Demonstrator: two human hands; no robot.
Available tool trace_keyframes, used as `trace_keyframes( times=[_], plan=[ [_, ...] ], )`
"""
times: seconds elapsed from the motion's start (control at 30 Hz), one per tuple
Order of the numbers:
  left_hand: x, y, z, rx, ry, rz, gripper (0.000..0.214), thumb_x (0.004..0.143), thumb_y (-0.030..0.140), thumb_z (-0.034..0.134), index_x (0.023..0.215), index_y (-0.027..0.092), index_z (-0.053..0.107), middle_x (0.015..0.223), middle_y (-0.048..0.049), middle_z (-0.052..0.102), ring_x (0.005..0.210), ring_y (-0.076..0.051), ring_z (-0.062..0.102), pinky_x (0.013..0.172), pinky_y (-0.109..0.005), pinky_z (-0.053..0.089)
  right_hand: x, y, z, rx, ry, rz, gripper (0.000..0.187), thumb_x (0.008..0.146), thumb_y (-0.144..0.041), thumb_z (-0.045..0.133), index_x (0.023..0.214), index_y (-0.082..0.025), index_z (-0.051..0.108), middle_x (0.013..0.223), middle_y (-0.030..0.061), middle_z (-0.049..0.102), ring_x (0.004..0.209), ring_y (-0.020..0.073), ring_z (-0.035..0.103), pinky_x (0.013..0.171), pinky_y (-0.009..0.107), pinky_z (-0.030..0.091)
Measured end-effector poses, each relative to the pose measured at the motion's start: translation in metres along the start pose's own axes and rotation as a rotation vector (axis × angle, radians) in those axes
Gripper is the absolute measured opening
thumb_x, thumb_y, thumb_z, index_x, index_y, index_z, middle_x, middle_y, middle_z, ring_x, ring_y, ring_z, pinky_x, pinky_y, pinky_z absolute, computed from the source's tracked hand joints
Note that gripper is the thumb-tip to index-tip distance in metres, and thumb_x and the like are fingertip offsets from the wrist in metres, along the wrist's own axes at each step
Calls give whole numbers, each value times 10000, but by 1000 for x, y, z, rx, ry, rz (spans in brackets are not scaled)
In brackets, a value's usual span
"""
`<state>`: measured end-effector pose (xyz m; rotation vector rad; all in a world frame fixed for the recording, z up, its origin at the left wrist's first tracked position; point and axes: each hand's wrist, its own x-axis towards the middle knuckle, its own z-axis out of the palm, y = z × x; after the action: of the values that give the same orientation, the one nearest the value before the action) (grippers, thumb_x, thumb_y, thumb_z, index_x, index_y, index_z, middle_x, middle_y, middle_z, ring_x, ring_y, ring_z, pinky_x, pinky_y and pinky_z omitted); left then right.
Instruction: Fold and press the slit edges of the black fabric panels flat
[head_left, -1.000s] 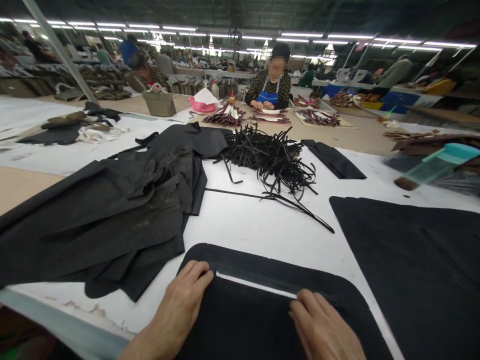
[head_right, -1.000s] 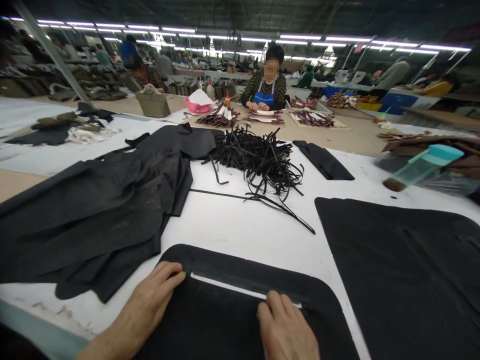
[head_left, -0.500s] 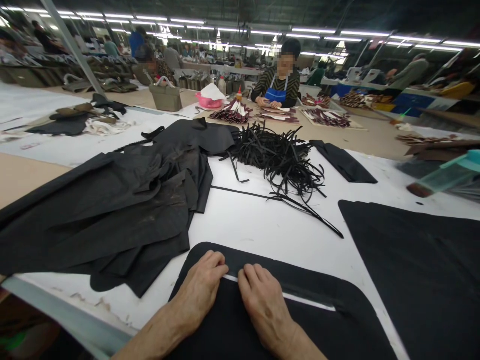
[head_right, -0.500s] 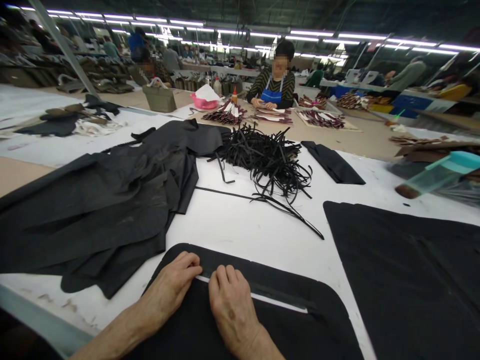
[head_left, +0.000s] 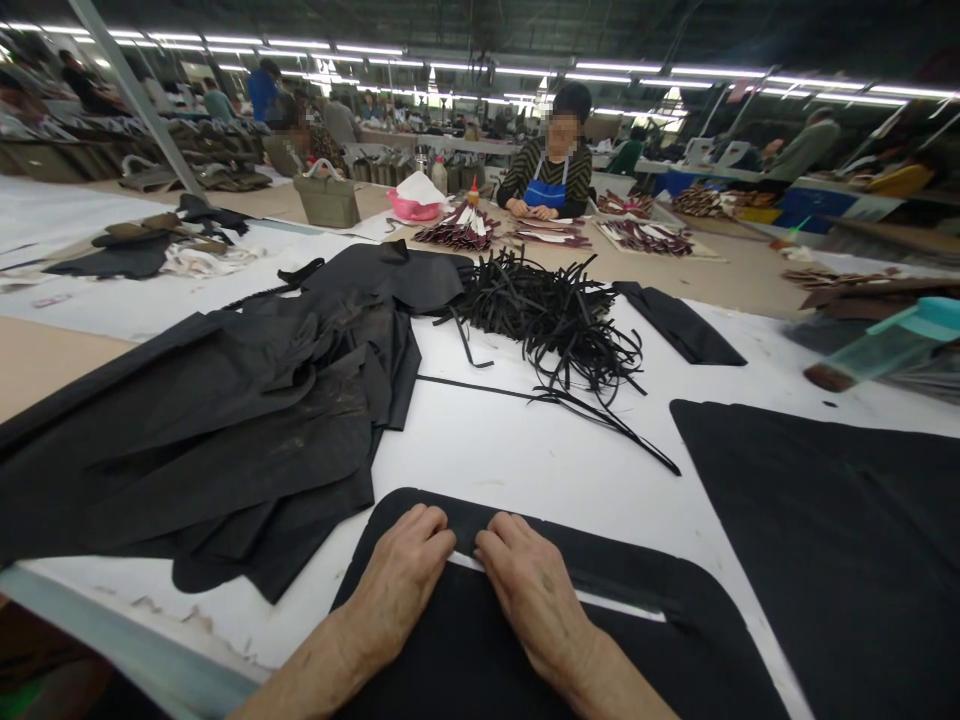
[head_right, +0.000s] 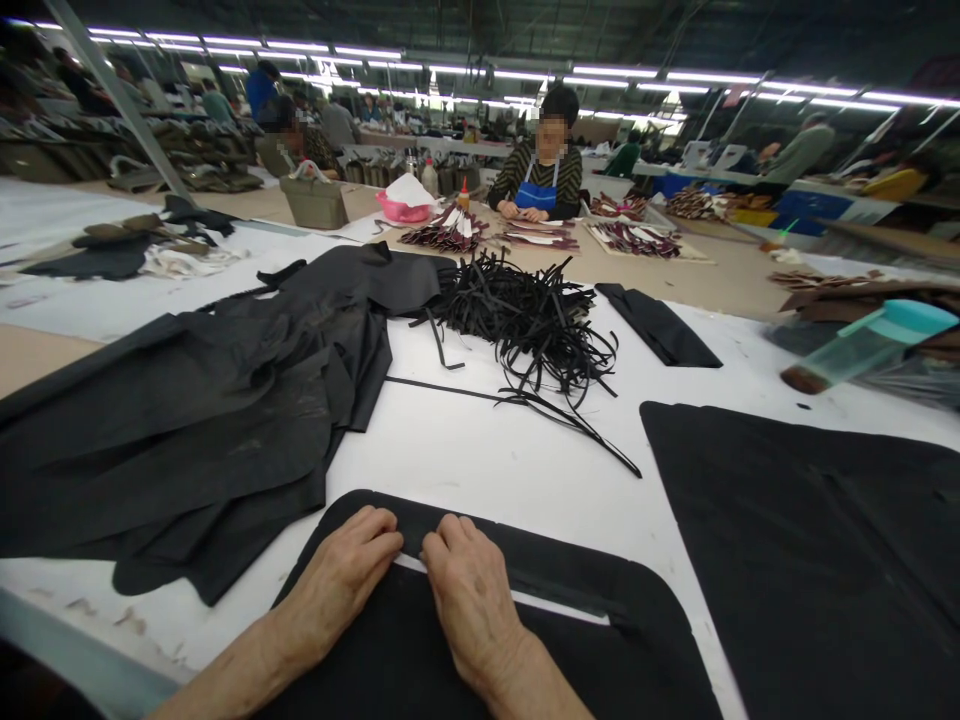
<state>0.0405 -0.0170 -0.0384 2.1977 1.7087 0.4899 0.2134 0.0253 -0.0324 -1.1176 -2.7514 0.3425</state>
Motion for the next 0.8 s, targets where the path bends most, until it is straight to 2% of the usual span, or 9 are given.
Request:
trace_keyframes(
  times=[0.1,0.33,0.57,0.8],
  plan=[
    [0,-2,2,-4,14,-6,235,871,51,376,784,172,558,847,-23,509,806,-172,462,719,-291,421,-2,0,3,12,23,-10,185,815,-50,635,816,-194,518,855,9,492,788,201,476,689,295,392],
    [1,-4,6,4,23,4,237,874,48,364,826,174,559,868,-30,516,818,-181,470,733,-307,426,-14,10,8,-105,58,-51,188,803,-5,549,847,-182,504,859,33,480,763,221,455,689,338,371],
    [1,-3,5,-4,23,-5,227,866,43,355,814,169,536,871,-33,496,808,-180,456,727,-317,419,-28,20,0,76,81,148,187,876,-27,459,784,-183,507,814,27,466,743,215,446,674,329,360],
    [5,-1,5,71,13,-81,207,875,84,360,797,177,528,903,-46,506,831,-212,446,739,-388,380,-30,22,6,45,69,249,194,864,-30,474,766,-195,500,793,27,475,738,231,443,681,355,340]
  ],
)
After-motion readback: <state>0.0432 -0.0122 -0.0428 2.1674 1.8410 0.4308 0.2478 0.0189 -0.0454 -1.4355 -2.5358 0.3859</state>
